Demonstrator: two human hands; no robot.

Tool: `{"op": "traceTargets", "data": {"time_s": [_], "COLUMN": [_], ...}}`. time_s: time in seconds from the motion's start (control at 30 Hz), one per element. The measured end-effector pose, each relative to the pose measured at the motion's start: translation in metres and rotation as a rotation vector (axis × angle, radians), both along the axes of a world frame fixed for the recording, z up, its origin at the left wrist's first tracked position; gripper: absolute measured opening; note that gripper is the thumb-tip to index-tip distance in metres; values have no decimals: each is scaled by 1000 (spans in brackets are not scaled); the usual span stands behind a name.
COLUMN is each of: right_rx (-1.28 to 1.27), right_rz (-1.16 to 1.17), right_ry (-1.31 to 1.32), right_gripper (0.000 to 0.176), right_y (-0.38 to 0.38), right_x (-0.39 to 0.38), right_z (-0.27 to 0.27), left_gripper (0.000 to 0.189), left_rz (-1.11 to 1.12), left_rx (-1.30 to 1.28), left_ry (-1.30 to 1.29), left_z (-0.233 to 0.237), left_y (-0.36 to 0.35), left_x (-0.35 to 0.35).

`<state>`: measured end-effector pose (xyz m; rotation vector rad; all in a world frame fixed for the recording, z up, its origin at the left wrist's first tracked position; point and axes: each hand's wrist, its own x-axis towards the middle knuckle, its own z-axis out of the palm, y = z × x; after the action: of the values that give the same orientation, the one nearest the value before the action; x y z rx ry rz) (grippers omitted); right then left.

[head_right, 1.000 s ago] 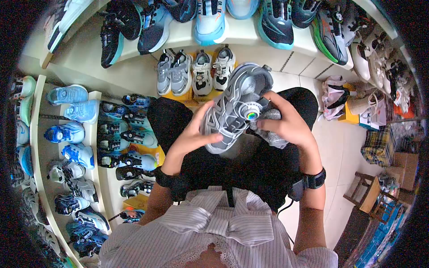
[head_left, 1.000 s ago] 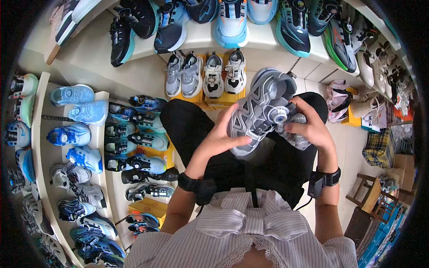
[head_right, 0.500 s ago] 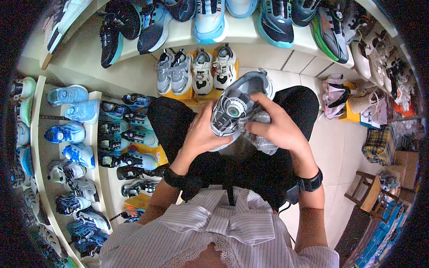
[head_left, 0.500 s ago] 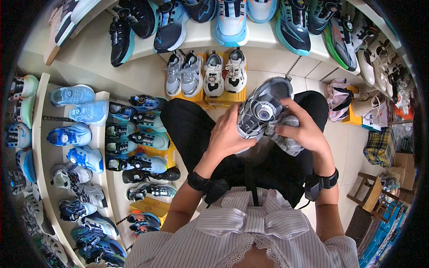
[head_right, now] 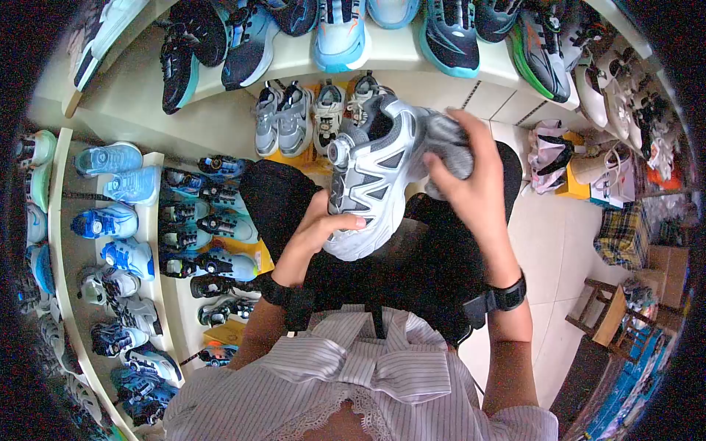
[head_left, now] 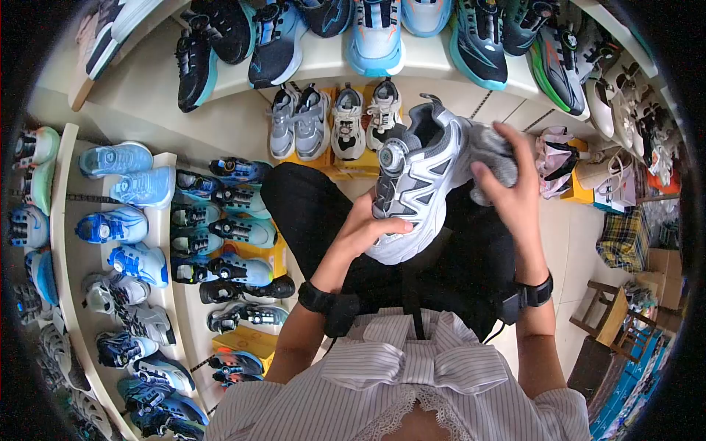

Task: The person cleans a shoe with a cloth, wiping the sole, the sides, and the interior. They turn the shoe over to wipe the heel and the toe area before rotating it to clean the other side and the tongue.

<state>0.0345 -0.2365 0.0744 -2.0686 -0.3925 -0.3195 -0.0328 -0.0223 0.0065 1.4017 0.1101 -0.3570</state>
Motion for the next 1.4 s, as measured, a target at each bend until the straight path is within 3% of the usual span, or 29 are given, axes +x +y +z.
{"op": "traceTargets", "data": {"time_s": [0.1, 0.37, 0.57, 0.67, 0.77, 0.8, 1.03, 1.13, 1.27, 1.4], "right_rx": [-250, -159, -169, -244, -85, -102, -194, -181, -146, -164], "right_rz": [107, 389, 50, 200, 530, 545, 166, 192, -18, 12], "right_ry": [-199, -253, -314, -336, -182, -197, -283, -223, -305, -327], "right_gripper": [40, 35, 35, 33, 32, 31, 32, 32, 35, 39], "right_y": [13, 22, 17, 23, 23, 24, 19, 11, -2, 1], "right_x": [-4, -16, -1, -5, -12, -15, -7, -4, 10, 10], "right_z": [-7, -15, 9, 7, 6, 5, 9, 11, 14, 20], "left_gripper": [63, 60, 57, 65, 65, 65, 69, 73, 73, 73], "left_rz": [-32, 25, -14, 1, 36, 34, 10, 2, -9, -33], "left_rx": [41, -139, -46, -71, -142, -142, 15, -18, 24, 48], "left_ry": [33, 99, -13, -19, 83, 85, -42, -65, -50, -99], "left_z": [3, 2, 8, 7, 7, 7, 3, 2, 3, 7], "left_y": [-2, 0, 4, 2, 3, 4, 10, 10, 13, 11], "left_x": [1, -4, -3, -3, -3, -3, -2, -2, -4, -3]}}
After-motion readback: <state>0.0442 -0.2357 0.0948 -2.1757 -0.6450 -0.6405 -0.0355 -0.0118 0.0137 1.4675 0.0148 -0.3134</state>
